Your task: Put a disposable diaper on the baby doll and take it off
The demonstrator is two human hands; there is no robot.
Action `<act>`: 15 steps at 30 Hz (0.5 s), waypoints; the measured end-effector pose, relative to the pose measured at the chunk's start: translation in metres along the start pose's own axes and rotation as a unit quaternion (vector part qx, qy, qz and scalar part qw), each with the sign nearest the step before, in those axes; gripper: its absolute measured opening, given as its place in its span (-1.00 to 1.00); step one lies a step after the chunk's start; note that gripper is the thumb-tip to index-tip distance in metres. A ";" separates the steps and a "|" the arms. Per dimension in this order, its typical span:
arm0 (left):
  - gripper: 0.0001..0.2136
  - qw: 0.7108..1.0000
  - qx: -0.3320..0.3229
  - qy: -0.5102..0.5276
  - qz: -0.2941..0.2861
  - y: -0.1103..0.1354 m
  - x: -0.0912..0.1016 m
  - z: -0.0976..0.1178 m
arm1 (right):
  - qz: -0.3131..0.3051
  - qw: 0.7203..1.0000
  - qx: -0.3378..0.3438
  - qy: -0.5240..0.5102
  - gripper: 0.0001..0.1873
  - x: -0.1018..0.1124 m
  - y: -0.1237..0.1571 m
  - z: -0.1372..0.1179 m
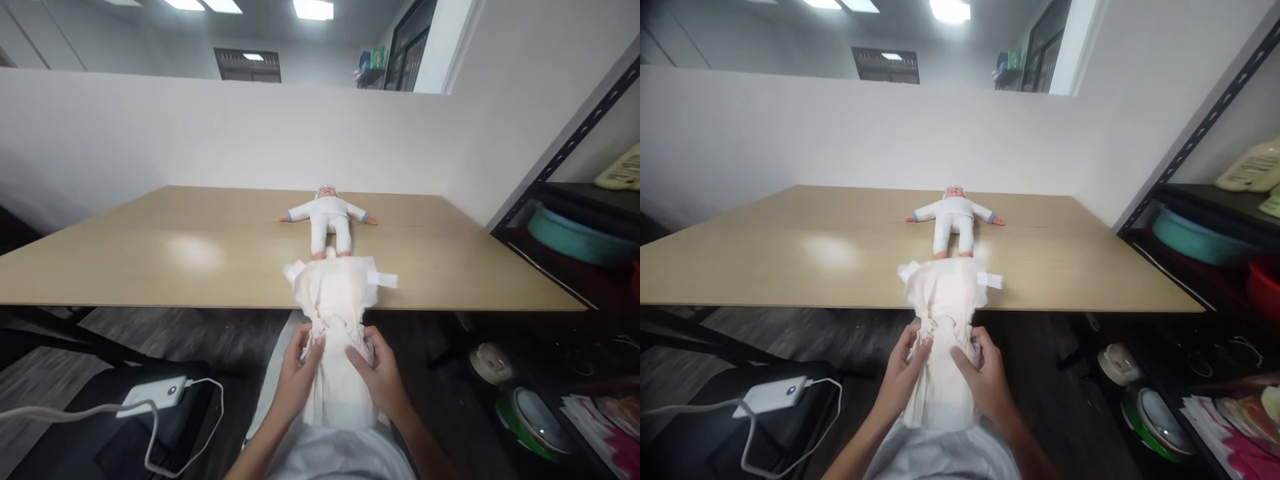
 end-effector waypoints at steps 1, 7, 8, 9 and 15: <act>-0.55 1.000 0.012 0.003 0.005 -0.003 0.001 -0.009 | 0.001 1.000 -0.013 0.003 -0.55 -0.001 -0.003 0.007; -0.58 0.998 0.058 0.009 -0.007 -0.010 -0.001 -0.037 | 0.038 0.995 -0.042 0.079 -0.57 0.001 -0.004 0.037; -0.58 0.998 0.062 0.010 -0.008 -0.009 -0.002 -0.038 | 0.075 0.991 -0.026 0.111 -0.58 0.003 -0.003 0.038; -0.57 0.998 0.065 0.010 -0.006 -0.009 -0.002 -0.038 | 0.121 0.982 -0.001 0.144 -0.58 0.005 -0.002 0.036; -0.57 0.997 0.074 -0.009 -0.009 -0.007 0.001 -0.036 | 0.128 0.928 0.186 0.297 -0.71 -0.005 -0.029 -0.011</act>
Point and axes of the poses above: each hand's wrist, its own y-axis away from the middle knuckle, its own x-axis out of the back of the hand, z = x × y, the point moved 2 cm from there along -y, towards the middle knuckle, and after that the axes turned 6 degrees about y, right-handed, at the moved point
